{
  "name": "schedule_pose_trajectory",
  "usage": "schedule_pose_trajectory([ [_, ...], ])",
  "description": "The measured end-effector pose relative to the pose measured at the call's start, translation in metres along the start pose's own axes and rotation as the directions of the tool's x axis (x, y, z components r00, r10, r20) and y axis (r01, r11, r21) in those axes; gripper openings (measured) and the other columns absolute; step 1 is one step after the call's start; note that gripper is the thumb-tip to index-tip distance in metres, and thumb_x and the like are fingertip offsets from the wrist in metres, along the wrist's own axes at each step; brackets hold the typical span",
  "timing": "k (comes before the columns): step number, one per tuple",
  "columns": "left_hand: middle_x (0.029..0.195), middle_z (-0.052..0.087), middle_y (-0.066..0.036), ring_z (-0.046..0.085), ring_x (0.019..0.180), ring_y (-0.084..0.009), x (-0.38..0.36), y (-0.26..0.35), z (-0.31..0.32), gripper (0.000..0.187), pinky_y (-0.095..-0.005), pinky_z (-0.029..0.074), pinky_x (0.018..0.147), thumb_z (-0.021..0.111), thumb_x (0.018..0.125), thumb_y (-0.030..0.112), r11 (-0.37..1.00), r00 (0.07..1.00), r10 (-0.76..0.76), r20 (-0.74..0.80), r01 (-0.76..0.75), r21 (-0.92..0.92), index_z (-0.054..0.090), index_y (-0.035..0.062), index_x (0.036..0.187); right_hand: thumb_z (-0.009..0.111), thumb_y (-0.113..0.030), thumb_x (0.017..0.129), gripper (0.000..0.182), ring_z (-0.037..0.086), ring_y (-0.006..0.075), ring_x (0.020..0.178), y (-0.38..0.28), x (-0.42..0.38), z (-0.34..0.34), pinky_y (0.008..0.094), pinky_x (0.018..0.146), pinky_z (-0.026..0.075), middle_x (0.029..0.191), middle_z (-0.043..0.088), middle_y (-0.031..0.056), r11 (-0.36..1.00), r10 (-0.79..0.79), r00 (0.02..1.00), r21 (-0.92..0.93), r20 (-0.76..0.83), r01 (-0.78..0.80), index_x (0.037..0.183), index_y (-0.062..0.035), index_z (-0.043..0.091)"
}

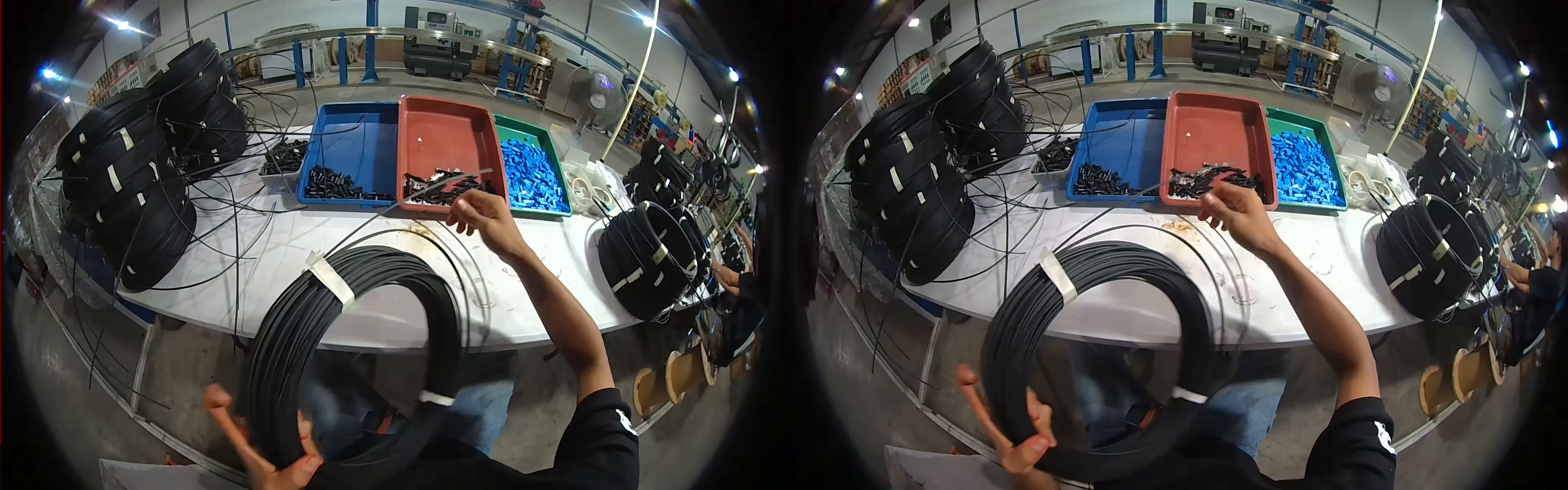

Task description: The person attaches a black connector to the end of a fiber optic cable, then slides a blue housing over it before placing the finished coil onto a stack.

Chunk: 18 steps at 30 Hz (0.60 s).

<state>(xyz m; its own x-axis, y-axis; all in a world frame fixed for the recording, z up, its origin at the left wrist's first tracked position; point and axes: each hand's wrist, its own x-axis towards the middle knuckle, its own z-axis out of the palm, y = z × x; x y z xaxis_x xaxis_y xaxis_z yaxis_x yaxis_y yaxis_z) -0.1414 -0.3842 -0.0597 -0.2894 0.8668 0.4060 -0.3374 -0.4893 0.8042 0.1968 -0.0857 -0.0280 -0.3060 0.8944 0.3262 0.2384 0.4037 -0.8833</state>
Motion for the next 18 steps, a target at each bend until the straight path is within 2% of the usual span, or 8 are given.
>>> schedule_pose_trajectory([
  [4,0.106,0.052,-0.016,0.047,0.074,-0.0211,-0.009,0.039,-0.009,0.102,-0.039,0.044,0.063,0.074,0.067,0.008,0.879,0.96,0.276,0.044,-0.271,0.392,0.014,0.0206,0.148,0.046,-0.044,0.105,0.04,0.064,0.0155,0.081,-0.019,-0.039,-0.003,0.0295,0.069,0.048,0.105,0.07,0.0101,0.845,0.045,0.994,0.527,0.102,-0.093,0.113,-0.0069,0.06],
  [6,0.112,0.052,-0.015,0.044,0.087,-0.0231,-0.014,0.063,-0.008,0.096,-0.0442,0.04,0.072,0.075,0.068,0.013,0.608,0.908,0.372,0.191,-0.394,0.689,0.02,0.0203,0.147,0.052,-0.042,0.102,0.044,0.066,0.0197,0.091,-0.035,-0.067,0.004,0.0325,0.075,0.05,0.114,0.069,0.0153,0.801,0.002,0.981,0.586,0.196,-0.119,0.121,-0.0028,0.059],
  [8,0.118,0.051,-0.015,0.042,0.1,-0.0251,-0.017,0.088,-0.004,0.091,-0.0493,0.037,0.081,0.076,0.07,0.018,0.207,0.839,0.376,0.393,-0.489,0.847,0.026,0.02,0.145,0.054,-0.038,0.101,0.046,0.066,0.0216,0.097,-0.055,-0.097,0.019,0.0339,0.082,0.05,0.12,0.068,0.0174,0.775,0.039,0.97,0.606,0.239,-0.18,0.127,-0.0002,0.056],
  [11,0.126,0.051,-0.013,0.038,0.118,-0.0281,-0.02,0.116,-0.001,0.083,-0.0571,0.031,0.095,0.077,0.072,0.026,-0.23,0.752,0.299,0.588,-0.541,0.809,0.035,0.0195,0.143,0.053,-0.032,0.1,0.041,0.065,0.0219,0.102,-0.069,-0.124,0.026,0.0351,0.088,0.049,0.121,0.067,0.0178,0.803,0.093,0.968,0.557,0.234,-0.211,0.128,-0.001,0.054],
  [14,0.135,0.05,-0.012,0.034,0.137,-0.0311,-0.019,0.137,0.003,0.077,-0.0648,0.026,0.109,0.078,0.074,0.034,-0.415,0.693,0.221,0.686,-0.57,0.709,0.044,0.019,0.141,0.057,-0.028,0.099,0.034,0.065,0.0215,0.103,-0.068,-0.139,0.02,0.0346,0.087,0.049,0.116,0.067,0.0177,0.704,0.092,0.993,0.7,0.079,-0.121,0.122,-0.0045,0.051],
  [15,0.137,0.05,-0.012,0.032,0.143,-0.0321,-0.019,0.142,0.004,0.075,-0.0674,0.024,0.114,0.078,0.074,0.037,-0.432,0.676,0.183,0.714,-0.597,0.676,0.047,0.0189,0.141,0.057,-0.028,0.099,0.034,0.065,0.0215,0.103,-0.067,-0.141,0.019,0.0346,0.087,0.049,0.116,0.067,0.0177,0.708,0.088,0.993,0.697,0.076,-0.116,0.122,-0.0045,0.051],
  [16,0.118,0.053,-0.017,0.046,0.1,-0.0266,-0.015,0.137,0.009,0.084,-0.0487,0.039,0.079,0.081,0.07,0.024,0.16,0.769,0.454,0.45,-0.567,0.808,0.032,0.0173,0.138,0.058,-0.027,0.098,0.034,0.064,0.0214,0.103,-0.065,-0.144,0.02,0.0348,0.088,0.049,0.115,0.066,0.0172,0.781,0.078,0.996,0.623,-0.036,-0.038,0.122,-0.0046,0.05],
  [18,0.099,0.055,-0.023,0.06,0.057,-0.0212,-0.005,0.149,0.01,0.095,-0.03,0.053,0.045,0.083,0.066,0.011,0.695,0.863,0.499,0.08,-0.454,0.558,0.018,0.0157,0.135,0.06,-0.025,0.097,0.033,0.061,0.0211,0.107,-0.065,-0.146,0.028,0.0364,0.089,0.048,0.112,0.064,0.0161,0.89,-0.006,0.968,0.441,-0.249,0.119,0.12,-0.0052,0.048],
])
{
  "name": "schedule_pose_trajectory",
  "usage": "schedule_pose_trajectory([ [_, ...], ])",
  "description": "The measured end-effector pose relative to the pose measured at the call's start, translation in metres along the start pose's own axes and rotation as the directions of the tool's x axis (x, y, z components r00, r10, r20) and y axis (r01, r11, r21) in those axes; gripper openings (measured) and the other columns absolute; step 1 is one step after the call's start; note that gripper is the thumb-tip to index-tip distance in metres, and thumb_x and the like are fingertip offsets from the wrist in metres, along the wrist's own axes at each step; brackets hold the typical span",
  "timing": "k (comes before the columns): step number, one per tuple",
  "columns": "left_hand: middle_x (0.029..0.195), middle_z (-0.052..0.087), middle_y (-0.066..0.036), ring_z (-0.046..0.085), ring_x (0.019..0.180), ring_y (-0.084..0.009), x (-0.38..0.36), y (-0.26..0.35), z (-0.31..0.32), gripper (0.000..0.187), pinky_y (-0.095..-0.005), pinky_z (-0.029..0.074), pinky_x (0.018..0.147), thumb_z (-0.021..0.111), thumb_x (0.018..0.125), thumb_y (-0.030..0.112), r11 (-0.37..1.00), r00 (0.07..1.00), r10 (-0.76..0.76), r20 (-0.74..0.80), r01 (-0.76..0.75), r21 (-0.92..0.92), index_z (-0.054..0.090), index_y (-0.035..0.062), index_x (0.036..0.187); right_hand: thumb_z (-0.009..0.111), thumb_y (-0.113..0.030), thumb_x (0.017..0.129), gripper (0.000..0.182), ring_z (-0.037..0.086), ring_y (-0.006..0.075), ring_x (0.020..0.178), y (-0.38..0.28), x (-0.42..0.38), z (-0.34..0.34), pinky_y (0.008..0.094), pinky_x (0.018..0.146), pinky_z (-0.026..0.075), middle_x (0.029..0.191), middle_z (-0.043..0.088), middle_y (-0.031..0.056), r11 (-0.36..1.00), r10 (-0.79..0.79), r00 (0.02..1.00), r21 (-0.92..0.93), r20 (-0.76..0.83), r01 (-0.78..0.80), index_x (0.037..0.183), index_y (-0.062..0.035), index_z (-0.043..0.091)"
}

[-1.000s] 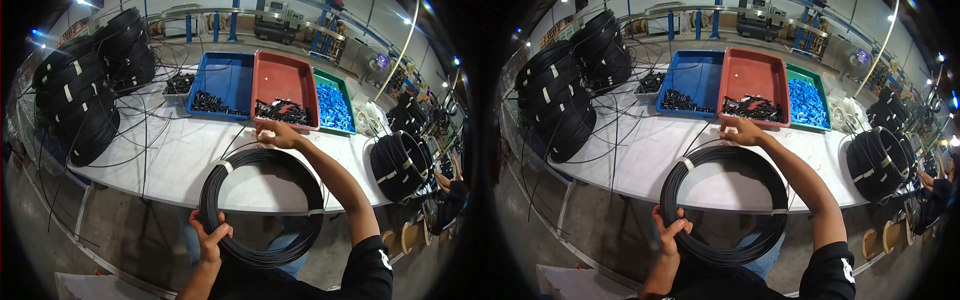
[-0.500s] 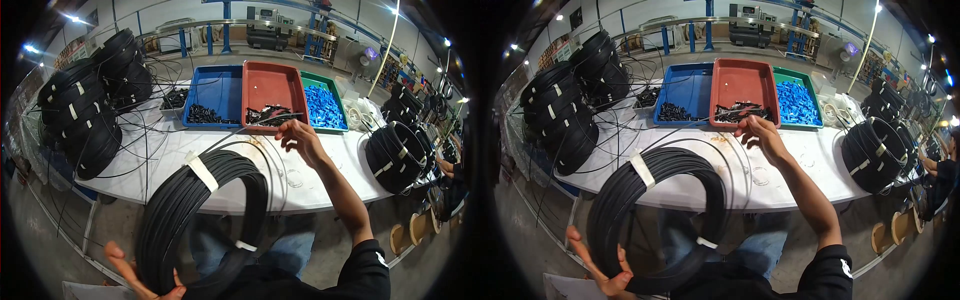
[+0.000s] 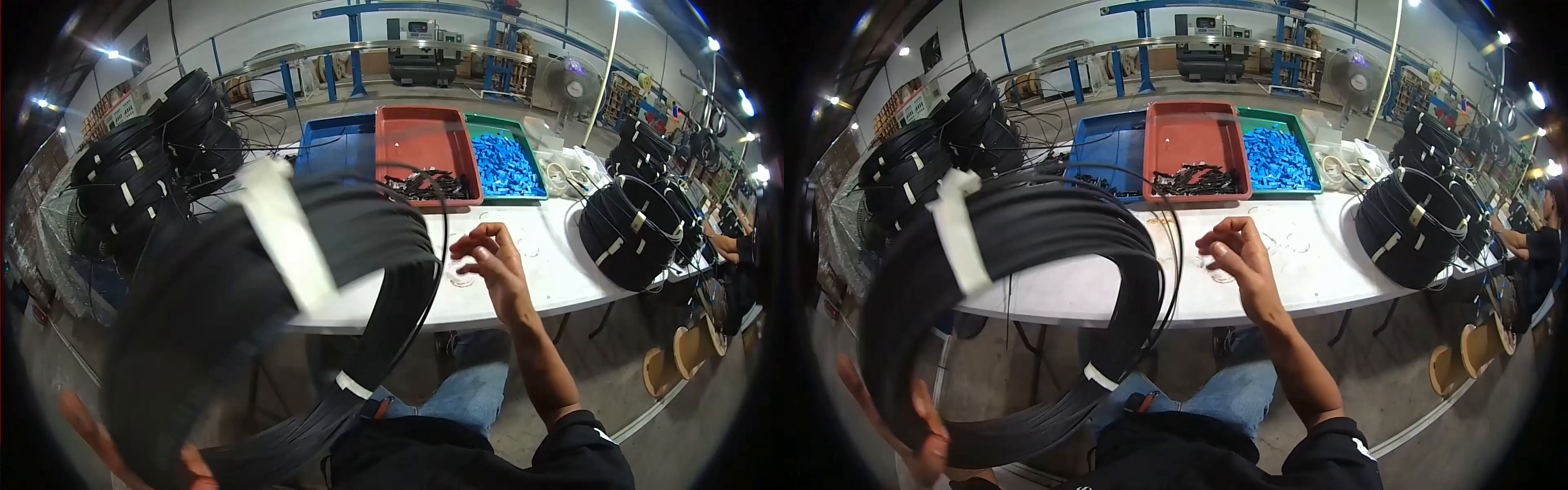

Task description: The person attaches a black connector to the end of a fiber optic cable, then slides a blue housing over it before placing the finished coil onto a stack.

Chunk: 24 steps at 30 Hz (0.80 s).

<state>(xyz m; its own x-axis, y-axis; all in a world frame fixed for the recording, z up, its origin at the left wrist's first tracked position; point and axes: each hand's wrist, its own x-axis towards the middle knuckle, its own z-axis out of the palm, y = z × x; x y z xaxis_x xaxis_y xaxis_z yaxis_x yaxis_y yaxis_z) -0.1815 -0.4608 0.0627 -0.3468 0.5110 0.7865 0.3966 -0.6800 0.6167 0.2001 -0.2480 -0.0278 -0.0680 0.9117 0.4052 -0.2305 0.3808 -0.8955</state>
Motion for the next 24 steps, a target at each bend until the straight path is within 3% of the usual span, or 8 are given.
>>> schedule_pose_trajectory([
  [3,0.099,0.055,-0.025,0.066,0.063,-0.0344,0.057,0.038,-0.065,0.056,-0.0391,0.06,0.055,0.066,0.089,0.031,0.825,0.784,-0.288,0.549,0.495,-0.274,0.032,0.0101,0.128,0.06,-0.03,0.098,0.046,0.055,0.0245,0.119,0.012,0.0,0.014,0.0367,0.096,0.045,0.131,0.058,0.0194,0.94,-0.021,0.998,-0.34,0.065,0.041,0.134,-0.006,0.043],
  [4,0.099,0.054,-0.026,0.067,0.065,-0.0387,0.075,0.055,-0.086,0.047,-0.0424,0.062,0.059,0.059,0.097,0.037,0.693,0.664,-0.379,0.644,0.665,-0.278,0.037,0.0083,0.126,0.058,-0.033,0.1,0.051,0.053,0.0264,0.122,0.025,0.001,0.015,0.0367,0.096,0.045,0.138,0.053,0.0202,0.977,0.078,0.988,-0.207,0.13,-0.05,0.139,-0.0063,0.04],
  [8,0.102,0.055,-0.023,0.066,0.086,-0.0414,0.096,0.134,-0.139,0.052,-0.0395,0.057,0.077,0.068,0.089,0.023,0.757,0.484,-0.646,0.59,0.507,0.413,0.04,-0.0007,0.126,0.055,-0.032,0.103,0.026,0.059,0.0128,0.086,0.022,-0.011,0.045,0.0276,0.074,0.047,0.098,0.064,0.0094,0.998,0.056,0.992,0.022,0.11,-0.059,0.108,-0.0057,0.052],
  [15,0.126,0.057,-0.027,0.07,0.086,-0.0326,0.043,0.126,-0.153,0.101,-0.0335,0.062,0.069,0.063,0.069,-0.023,0.916,0.861,-0.121,0.495,0.289,-0.278,0.03,0.0267,0.151,0.057,-0.032,0.102,0.027,0.062,0.0144,0.079,-0.043,0.003,0.064,0.0275,0.066,0.048,0.099,0.066,0.0126,0.946,-0.218,0.947,0.289,0.238,0.145,0.103,-0.0057,0.054],
  [19,0.118,0.061,-0.024,0.068,0.078,-0.0263,0.022,0.134,-0.132,0.083,-0.0308,0.06,0.07,0.068,0.069,-0.016,0.999,0.978,0.048,0.201,-0.045,-0.019,0.044,0.0211,0.14,0.054,-0.043,0.102,0.036,0.064,0.0192,0.084,-0.064,0.003,0.063,0.0307,0.069,0.051,0.104,0.065,0.015,0.903,-0.225,0.936,0.418,0.27,0.097,0.114,-0.0093,0.05],
  [20,0.12,0.061,-0.024,0.068,0.081,-0.0257,0.018,0.125,-0.171,0.079,-0.0323,0.06,0.073,0.069,0.073,-0.009,0.604,0.854,0.125,0.504,-0.469,0.645,0.042,0.021,0.141,0.053,-0.044,0.102,0.037,0.064,0.0195,0.089,-0.066,0.0,0.068,0.0319,0.072,0.051,0.108,0.064,0.0153,0.923,-0.243,0.944,0.352,0.222,0.155,0.116,-0.0102,0.049],
  [22,0.122,0.06,-0.024,0.068,0.084,-0.0251,0.003,0.118,-0.18,0.075,-0.0338,0.059,0.076,0.069,0.077,-0.003,-0.235,0.697,-0.113,0.708,-0.711,0.663,0.039,0.021,0.142,0.054,-0.048,0.101,0.045,0.062,0.0218,0.104,-0.062,-0.004,0.07,0.0378,0.082,0.051,0.121,0.06,0.0184,0.946,-0.246,0.946,0.265,0.211,0.187,0.126,-0.0116,0.043],
  [24,0.119,0.053,-0.022,0.058,0.107,-0.0355,-0.024,0.093,-0.104,0.072,-0.0454,0.046,0.095,0.075,0.077,0.009,-0.13,0.754,0.22,0.62,-0.607,0.784,0.037,0.0025,0.138,0.054,-0.049,0.1,0.05,0.061,0.0238,0.106,-0.052,-0.009,0.07,0.0405,0.084,0.052,0.125,0.057,0.0205,0.921,-0.197,0.93,0.383,0.312,0.067,0.13,-0.0119,0.04],
])
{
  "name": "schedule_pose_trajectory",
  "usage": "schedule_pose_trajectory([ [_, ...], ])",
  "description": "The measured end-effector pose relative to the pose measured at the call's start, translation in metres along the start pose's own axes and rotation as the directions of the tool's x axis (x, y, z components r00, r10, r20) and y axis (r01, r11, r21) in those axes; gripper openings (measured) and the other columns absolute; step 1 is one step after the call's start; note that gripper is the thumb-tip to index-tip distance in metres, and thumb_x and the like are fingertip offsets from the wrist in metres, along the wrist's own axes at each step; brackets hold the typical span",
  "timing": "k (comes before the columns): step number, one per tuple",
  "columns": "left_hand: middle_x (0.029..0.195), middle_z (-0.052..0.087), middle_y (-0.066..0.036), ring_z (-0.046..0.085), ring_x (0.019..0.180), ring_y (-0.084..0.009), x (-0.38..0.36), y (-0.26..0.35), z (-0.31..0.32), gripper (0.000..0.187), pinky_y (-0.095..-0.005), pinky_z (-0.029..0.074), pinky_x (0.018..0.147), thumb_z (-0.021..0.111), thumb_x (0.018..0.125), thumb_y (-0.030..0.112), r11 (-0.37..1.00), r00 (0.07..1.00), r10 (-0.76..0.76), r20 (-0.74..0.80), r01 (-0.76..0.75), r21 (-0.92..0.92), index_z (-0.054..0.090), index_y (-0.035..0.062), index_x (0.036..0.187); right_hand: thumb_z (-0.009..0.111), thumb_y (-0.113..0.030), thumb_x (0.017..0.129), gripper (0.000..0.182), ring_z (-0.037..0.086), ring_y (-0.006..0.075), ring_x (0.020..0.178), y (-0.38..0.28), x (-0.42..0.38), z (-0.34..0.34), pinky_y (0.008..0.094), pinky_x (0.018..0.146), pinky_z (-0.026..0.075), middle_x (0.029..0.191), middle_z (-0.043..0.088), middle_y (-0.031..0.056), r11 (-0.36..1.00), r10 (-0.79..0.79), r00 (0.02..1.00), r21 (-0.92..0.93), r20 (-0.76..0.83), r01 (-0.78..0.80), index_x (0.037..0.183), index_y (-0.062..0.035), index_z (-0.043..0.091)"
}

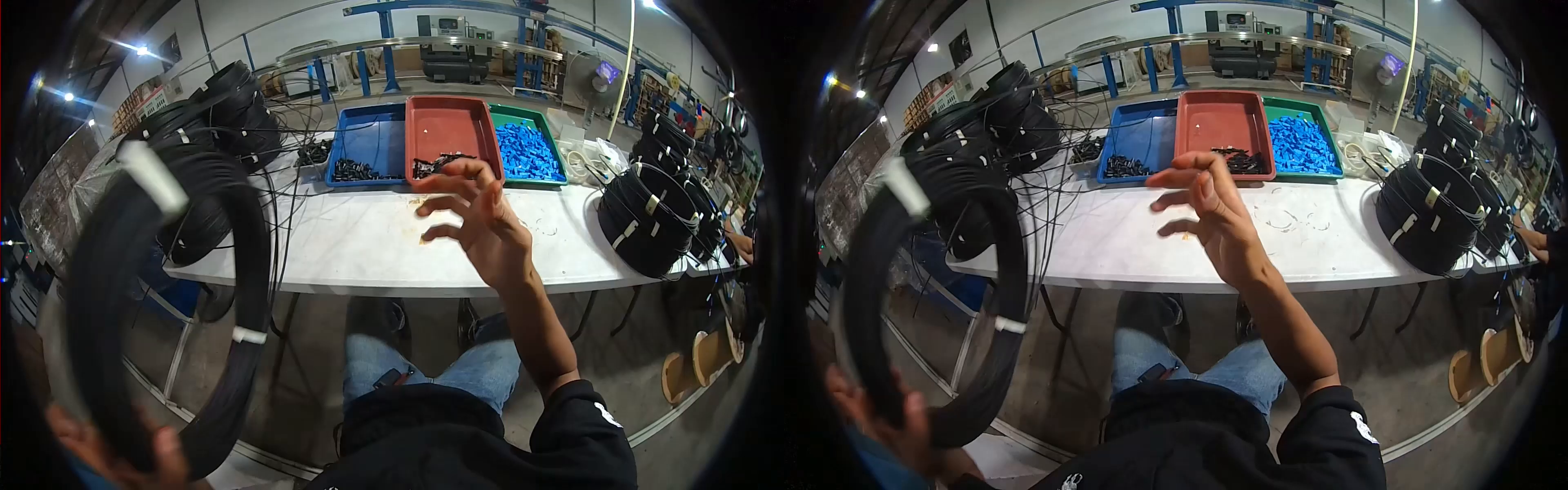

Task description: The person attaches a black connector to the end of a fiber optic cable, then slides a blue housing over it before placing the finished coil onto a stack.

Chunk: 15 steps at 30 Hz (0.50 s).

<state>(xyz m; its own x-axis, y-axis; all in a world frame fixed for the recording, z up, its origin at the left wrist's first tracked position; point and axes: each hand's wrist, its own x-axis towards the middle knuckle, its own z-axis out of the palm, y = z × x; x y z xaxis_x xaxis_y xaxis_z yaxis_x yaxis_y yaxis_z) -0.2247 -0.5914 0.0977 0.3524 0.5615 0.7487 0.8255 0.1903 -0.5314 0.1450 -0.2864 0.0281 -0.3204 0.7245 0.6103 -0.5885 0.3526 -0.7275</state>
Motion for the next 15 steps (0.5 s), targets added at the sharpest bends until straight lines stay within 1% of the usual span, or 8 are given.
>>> schedule_pose_trajectory([
  [1,0.117,0.051,-0.021,0.057,0.104,-0.0344,0.007,0.031,0.018,0.071,-0.0445,0.047,0.093,0.076,0.075,0.01,0.99,0.993,-0.083,-0.08,0.073,-0.118,0.037,0.0014,0.134,0.054,-0.05,0.1,0.054,0.061,0.0258,0.108,0.002,-0.001,0.001,0.0433,0.086,0.052,0.129,0.055,0.0226,0.987,0.057,0.995,0.147,0.084,-0.069,0.134,-0.0122,0.037],
  [3,0.113,0.047,-0.019,0.055,0.099,-0.0321,0.02,0.084,0.052,0.069,-0.0427,0.047,0.089,0.078,0.072,0.01,0.899,0.969,-0.216,-0.118,0.15,-0.412,0.038,-0.0008,0.127,0.051,-0.059,0.097,0.072,0.061,0.0331,0.114,0.003,-0.009,0.012,0.053,0.089,0.054,0.137,0.05,0.0283,0.971,0.138,0.971,0.165,0.196,-0.172,0.144,-0.0167,0.018],
  [6,0.107,0.041,-0.017,0.052,0.092,-0.0287,0.036,0.139,0.087,0.066,-0.04,0.047,0.082,0.08,0.066,0.011,0.758,0.964,-0.242,-0.11,0.117,-0.641,0.039,-0.0041,0.115,0.051,-0.054,0.098,0.079,0.063,0.0366,0.115,-0.009,-0.01,0.026,0.0596,0.088,0.056,0.138,0.047,0.0308,0.957,0.142,0.968,0.22,0.207,-0.187,0.146,-0.0228,-0.003],
  [8,0.103,0.037,-0.015,0.049,0.087,-0.0264,0.041,0.168,0.099,0.065,-0.0382,0.048,0.078,0.082,0.062,0.012,0.671,0.968,-0.232,-0.094,0.09,-0.736,0.039,-0.0063,0.108,0.051,-0.054,0.098,0.079,0.062,0.0372,0.114,-0.013,-0.004,0.017,0.0609,0.087,0.056,0.138,0.047,0.0309,0.96,0.162,0.975,0.205,0.152,-0.192,0.146,-0.0233,-0.004],
  [10,0.095,0.052,-0.019,0.059,0.067,-0.0304,0.057,0.191,0.109,0.049,-0.0395,0.05,0.062,0.084,0.057,0.011,0.523,0.961,-0.26,-0.097,0.055,-0.851,0.047,-0.002,0.086,0.051,-0.053,0.099,0.078,0.061,0.0393,0.115,-0.015,0.0,-0.001,0.0626,0.087,0.056,0.136,0.047,0.0305,0.968,0.186,0.979,0.157,0.086,-0.198,0.148,-0.0252,-0.003],
  [13,0.098,0.069,-0.016,0.061,0.053,-0.0255,0.077,0.222,0.1,0.043,-0.0328,0.046,0.046,0.079,0.054,0.013,0.463,0.978,-0.079,0.191,0.206,-0.862,0.036,0.0105,0.048,0.05,-0.053,0.1,0.075,0.059,0.0406,0.117,-0.012,-0.004,-0.036,0.0611,0.086,0.057,0.133,0.047,0.0293,0.925,0.346,0.934,0.133,0.09,-0.356,0.149,-0.0272,0.0],
  [14,0.097,0.069,-0.018,0.057,0.049,-0.0267,0.081,0.234,0.101,0.04,-0.0347,0.043,0.046,0.079,0.053,0.012,0.46,0.991,-0.043,0.126,0.132,-0.878,0.044,0.0101,0.07,0.049,-0.054,0.101,0.072,0.058,0.0404,0.116,-0.014,-0.009,-0.041,0.0597,0.084,0.058,0.13,0.047,0.0282,0.924,0.371,0.928,0.09,0.029,-0.372,0.151,-0.0282,0.003],
  [15,0.096,0.069,-0.02,0.054,0.046,-0.0279,0.084,0.246,0.103,0.049,-0.0366,0.04,0.046,0.08,0.053,0.011,0.456,0.998,-0.007,0.064,0.06,-0.888,0.051,0.0096,0.092,0.05,-0.054,0.1,0.073,0.058,0.0405,0.115,-0.012,-0.014,-0.052,0.0604,0.081,0.059,0.129,0.047,0.0275,0.929,0.358,0.933,0.108,-0.024,-0.353,0.15,-0.0276,0.005],
])
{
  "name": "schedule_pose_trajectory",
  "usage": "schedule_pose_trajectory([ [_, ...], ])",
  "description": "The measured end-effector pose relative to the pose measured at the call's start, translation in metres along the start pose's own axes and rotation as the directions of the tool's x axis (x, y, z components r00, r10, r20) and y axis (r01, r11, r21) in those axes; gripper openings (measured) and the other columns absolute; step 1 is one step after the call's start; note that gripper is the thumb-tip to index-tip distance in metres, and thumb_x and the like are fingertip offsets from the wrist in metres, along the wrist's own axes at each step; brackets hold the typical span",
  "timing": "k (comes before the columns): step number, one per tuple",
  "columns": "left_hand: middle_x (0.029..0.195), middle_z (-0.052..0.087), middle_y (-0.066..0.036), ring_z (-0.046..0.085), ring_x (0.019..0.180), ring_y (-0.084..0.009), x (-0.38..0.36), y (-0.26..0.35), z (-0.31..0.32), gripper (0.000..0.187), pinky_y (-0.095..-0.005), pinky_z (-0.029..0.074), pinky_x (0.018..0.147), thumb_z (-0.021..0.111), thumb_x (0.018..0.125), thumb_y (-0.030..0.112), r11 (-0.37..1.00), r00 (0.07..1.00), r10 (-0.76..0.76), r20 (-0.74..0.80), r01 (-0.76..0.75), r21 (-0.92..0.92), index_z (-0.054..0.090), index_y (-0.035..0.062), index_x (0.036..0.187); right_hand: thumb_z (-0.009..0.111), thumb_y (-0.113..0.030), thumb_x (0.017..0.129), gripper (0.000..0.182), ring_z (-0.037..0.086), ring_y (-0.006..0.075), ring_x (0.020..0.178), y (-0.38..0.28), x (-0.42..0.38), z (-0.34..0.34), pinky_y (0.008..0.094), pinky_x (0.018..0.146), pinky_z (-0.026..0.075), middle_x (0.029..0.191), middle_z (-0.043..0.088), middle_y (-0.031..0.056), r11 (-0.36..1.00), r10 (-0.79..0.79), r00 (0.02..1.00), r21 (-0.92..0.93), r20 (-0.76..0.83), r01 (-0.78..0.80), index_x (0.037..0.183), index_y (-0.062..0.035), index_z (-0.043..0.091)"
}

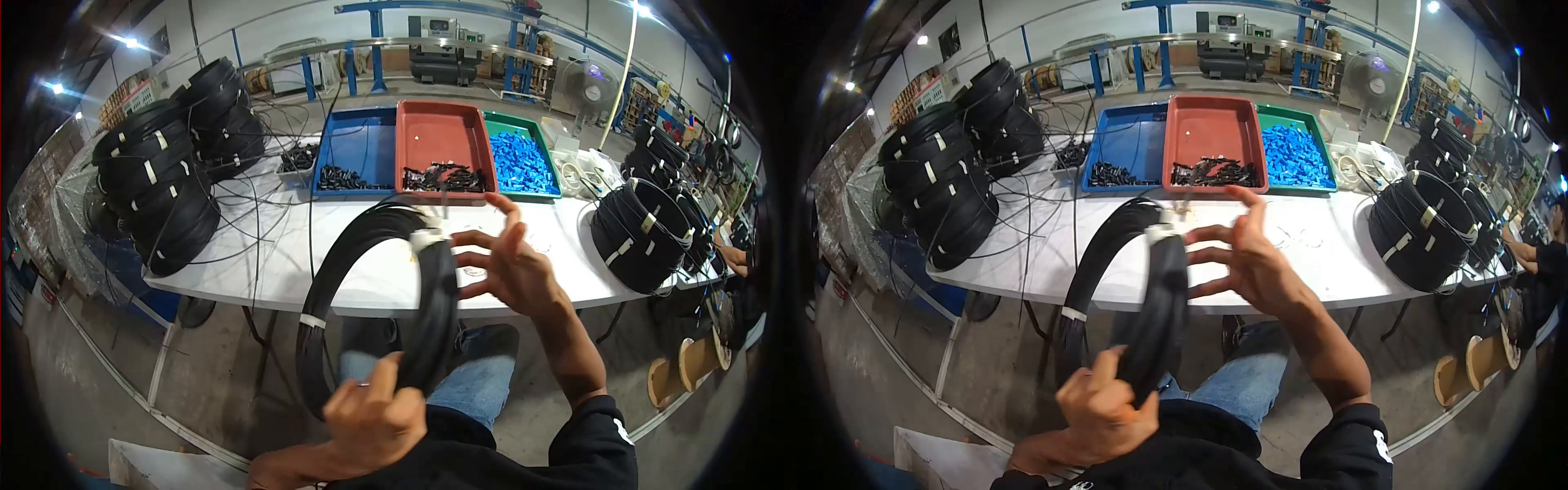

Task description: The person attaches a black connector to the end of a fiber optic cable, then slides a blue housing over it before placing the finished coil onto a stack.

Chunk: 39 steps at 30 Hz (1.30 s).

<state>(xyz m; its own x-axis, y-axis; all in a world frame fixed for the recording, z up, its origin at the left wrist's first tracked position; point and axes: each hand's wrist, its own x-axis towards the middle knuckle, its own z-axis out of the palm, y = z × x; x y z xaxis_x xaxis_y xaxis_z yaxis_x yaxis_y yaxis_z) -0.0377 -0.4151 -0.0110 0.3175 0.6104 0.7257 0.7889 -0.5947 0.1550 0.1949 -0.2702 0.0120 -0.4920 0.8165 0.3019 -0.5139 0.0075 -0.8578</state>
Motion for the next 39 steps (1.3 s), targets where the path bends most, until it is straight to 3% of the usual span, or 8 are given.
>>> schedule_pose_trajectory([
  [2,0.107,0.07,-0.018,0.055,0.047,-0.0209,0.01,0.006,0.029,0.041,-0.0317,0.039,0.046,0.075,0.059,0.011,0.997,0.993,0.08,-0.083,-0.081,-0.006,0.051,0.0143,0.093,0.055,-0.052,0.099,0.075,0.06,0.0364,0.112,0.001,-0.01,-0.024,0.0574,0.081,0.06,0.128,0.05,0.0263,0.993,-0.012,0.999,0.118,-0.041,0.017,0.15,-0.0248,0.007],
  [9,0.08,0.053,-0.006,0.05,0.049,-0.0117,0.048,0.032,0.152,0.036,-0.0259,0.037,0.046,0.059,0.091,0.017,0.956,0.959,0.16,0.232,-0.209,0.205,0.035,0.02,0.117,0.085,-0.001,0.074,0.112,0.064,0.031,0.102,0.016,0.004,-0.085,0.0472,0.076,0.063,0.124,0.052,0.0339,0.816,0.11,0.835,-0.431,-0.539,-0.386,0.149,-0.0143,0.002],
  [16,0.095,0.061,-0.023,0.059,0.062,-0.0153,0.05,0.045,0.215,0.036,-0.0251,0.043,0.056,0.055,0.094,0.013,0.951,0.928,0.118,0.355,-0.209,0.229,0.032,0.0196,0.121,0.082,0.001,0.072,0.107,0.06,0.0292,0.114,0.054,0.014,-0.139,0.0381,0.104,0.044,0.123,0.054,0.0247,0.628,0.079,0.858,-0.643,-0.507,-0.438,0.147,-0.0031,0.006],
  [21,0.099,0.062,-0.022,0.064,0.066,-0.0195,0.069,0.03,0.193,0.056,-0.0298,0.046,0.059,0.068,0.087,0.043,0.984,0.89,0.107,0.443,-0.157,0.078,0.041,0.02,0.131,0.079,0.003,0.073,0.105,0.059,0.0294,0.115,0.052,0.021,-0.147,0.0371,0.104,0.043,0.122,0.056,0.0235,0.6,0.079,0.875,-0.679,-0.477,-0.424,0.148,-0.0024,0.006],
  [23,0.104,0.064,-0.017,0.066,0.071,-0.0205,0.089,-0.001,0.159,0.062,-0.0313,0.048,0.062,0.075,0.078,0.053,0.947,0.91,0.132,0.394,0.002,-0.322,0.054,0.0199,0.126,0.078,0.004,0.074,0.104,0.059,0.0296,0.115,0.047,0.025,-0.151,0.0376,0.104,0.043,0.121,0.057,0.0232,0.551,0.07,0.892,-0.728,-0.447,-0.408,0.149,-0.0037,0.007],
  [25,0.105,0.066,-0.011,0.068,0.078,-0.0241,0.116,-0.051,0.131,0.055,-0.0348,0.05,0.067,0.076,0.078,0.051,0.932,0.928,0.152,0.341,-0.02,-0.362,0.06,0.0146,0.117,0.075,0.007,0.073,0.105,0.059,0.0272,0.11,0.04,0.027,-0.153,0.0362,0.098,0.048,0.116,0.06,0.0203,0.634,0.209,0.86,-0.605,-0.466,-0.482,0.15,-0.0123,0.008],
  [34,0.083,0.068,-0.015,0.067,0.08,-0.0332,0.158,-0.318,0.158,0.007,-0.0427,0.051,0.074,0.061,0.085,0.003,0.907,0.912,-0.387,0.133,0.403,-0.125,0.059,0.0026,0.091,0.085,-0.006,0.073,0.101,0.055,0.0345,0.121,0.025,0.044,-0.168,0.0415,0.101,0.046,0.133,0.051,0.0259,0.337,0.177,0.873,-0.805,-0.455,-0.488,0.15,-0.011,0.018],
  [39,0.088,0.069,-0.019,0.067,0.082,-0.0373,0.187,-0.362,0.189,0.01,-0.0433,0.052,0.073,0.057,0.085,-0.005,0.939,0.946,-0.29,0.143,0.31,-0.149,0.062,-0.0012,0.092,0.076,-0.012,0.086,0.043,0.067,0.028,0.092,0.016,0.11,-0.2,0.0385,0.079,0.055,0.109,0.065,0.0183,0.243,-0.213,0.83,-0.851,-0.516,-0.466,0.121,-0.0008,0.054],
])
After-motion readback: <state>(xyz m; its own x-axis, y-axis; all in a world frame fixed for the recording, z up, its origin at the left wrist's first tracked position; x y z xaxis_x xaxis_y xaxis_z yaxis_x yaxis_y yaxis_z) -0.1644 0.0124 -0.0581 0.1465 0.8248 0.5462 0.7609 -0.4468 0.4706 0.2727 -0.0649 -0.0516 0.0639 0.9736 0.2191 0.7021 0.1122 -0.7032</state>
